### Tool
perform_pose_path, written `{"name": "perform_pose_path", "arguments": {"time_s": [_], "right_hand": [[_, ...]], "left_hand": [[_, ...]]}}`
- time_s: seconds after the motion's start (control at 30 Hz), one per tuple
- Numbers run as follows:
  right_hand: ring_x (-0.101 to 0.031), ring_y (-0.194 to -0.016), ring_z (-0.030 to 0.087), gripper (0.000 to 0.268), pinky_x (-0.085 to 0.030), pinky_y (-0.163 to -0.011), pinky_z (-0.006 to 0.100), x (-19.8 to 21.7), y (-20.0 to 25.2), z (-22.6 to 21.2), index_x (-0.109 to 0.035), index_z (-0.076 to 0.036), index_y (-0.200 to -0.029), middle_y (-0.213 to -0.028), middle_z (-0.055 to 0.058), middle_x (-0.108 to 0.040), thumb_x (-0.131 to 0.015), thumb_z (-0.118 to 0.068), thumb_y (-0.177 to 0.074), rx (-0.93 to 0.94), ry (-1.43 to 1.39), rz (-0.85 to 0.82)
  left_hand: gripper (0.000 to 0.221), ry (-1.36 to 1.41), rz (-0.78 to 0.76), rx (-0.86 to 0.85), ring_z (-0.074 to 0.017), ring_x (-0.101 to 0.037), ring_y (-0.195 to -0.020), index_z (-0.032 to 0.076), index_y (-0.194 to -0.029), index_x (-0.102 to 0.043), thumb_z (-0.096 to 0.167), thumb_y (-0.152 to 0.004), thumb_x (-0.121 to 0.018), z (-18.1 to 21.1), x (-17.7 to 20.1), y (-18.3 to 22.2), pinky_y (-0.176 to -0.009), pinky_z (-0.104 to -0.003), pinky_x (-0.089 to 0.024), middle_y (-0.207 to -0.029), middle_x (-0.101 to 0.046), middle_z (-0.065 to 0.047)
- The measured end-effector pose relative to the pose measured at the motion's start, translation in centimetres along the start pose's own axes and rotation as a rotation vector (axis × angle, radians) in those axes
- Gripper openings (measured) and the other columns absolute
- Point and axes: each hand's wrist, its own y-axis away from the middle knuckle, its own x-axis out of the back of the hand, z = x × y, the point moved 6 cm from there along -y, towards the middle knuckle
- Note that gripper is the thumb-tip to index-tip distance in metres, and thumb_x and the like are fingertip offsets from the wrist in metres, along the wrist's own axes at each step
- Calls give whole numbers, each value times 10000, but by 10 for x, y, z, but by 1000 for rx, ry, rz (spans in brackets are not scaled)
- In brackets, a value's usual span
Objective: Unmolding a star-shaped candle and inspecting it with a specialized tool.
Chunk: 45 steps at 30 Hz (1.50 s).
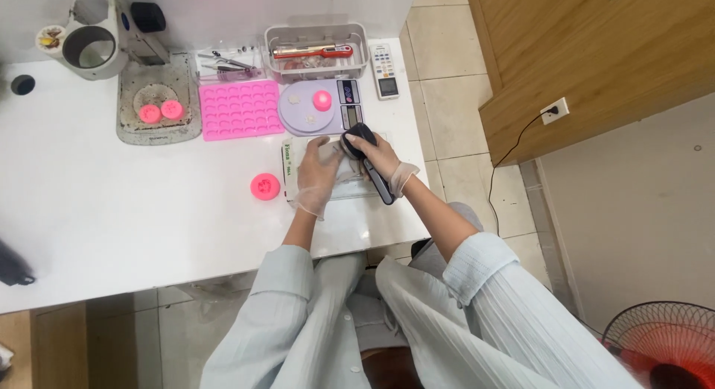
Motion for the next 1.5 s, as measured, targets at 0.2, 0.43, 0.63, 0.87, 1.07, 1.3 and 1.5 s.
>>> {"name": "perform_pose_path", "arguments": {"time_s": [0.2, 0.43, 0.63, 0.87, 1.07, 1.3, 1.5], "right_hand": [[-553, -441, 132, 536, -467, -383, 280, -4, -2, 0, -616, -63, -1078, -677, 28, -593, -716, -540, -855, -5, -25, -4], [-561, -464, 131, 573, -478, -393, 279, -4, 4, 1, -611, -51, -1116, -701, 33, -590, -737, -536, -839, -25, 1, 56], [-565, -474, 121, 589, -483, -399, 276, -5, 4, 1, -617, -55, -1140, -722, 21, -603, -740, -540, -829, -27, 8, 58], [-562, -463, 116, 596, -479, -395, 271, -4, 7, 2, -606, -48, -1145, -717, 25, -595, -734, -540, -833, -26, 25, 63], [-567, -485, 113, 530, -490, -416, 278, -4, 5, 9, -608, -41, -1128, -742, 21, -609, -734, -487, -871, 32, -27, 56], [-575, -471, 146, 439, -503, -442, 286, 8, 12, 35, -580, -60, -1029, -686, 55, -604, -690, -470, -919, 30, -227, 68], [-572, -491, 148, 428, -500, -472, 287, 23, 37, 38, -587, -71, -1028, -662, 60, -584, -658, -485, -946, 36, -377, 179]], "left_hand": [[523, 196, 30, -74, -248, -678, -1153, 86, -1292, -626, 295, -852, -817, -29, -6, -21, -974, -342, -519, -1255, -706, -140], [485, 241, 20, 18, -159, -610, -877, 79, -1242, -693, 289, -828, -833, -31, -4, -17, -787, -297, -524, -978, -675, -74], [463, 320, 3, 50, -131, -608, -835, 80, -1242, -685, 271, -843, -822, -26, -2, -13, -737, -272, -522, -953, -666, -64], [445, 292, 0, 83, -152, -599, -817, 101, -1258, -698, 262, -859, -815, -34, -7, -13, -715, -294, -512, -932, -659, -96], [409, 178, 18, 91, -229, -717, -915, 119, -1231, -672, 305, -878, -759, -5, 4, -4, -810, -334, -549, -1011, -744, -143], [413, -91, 62, 28, -356, -649, -1095, 128, -1253, -640, 325, -897, -713, 20, 6, 5, -927, -444, -500, -1169, -673, -157], [438, -287, 151, -109, -350, -629, -1081, 97, -1237, -661, 309, -863, -745, 26, 17, 12, -887, -452, -517, -1220, -581, -158]]}}
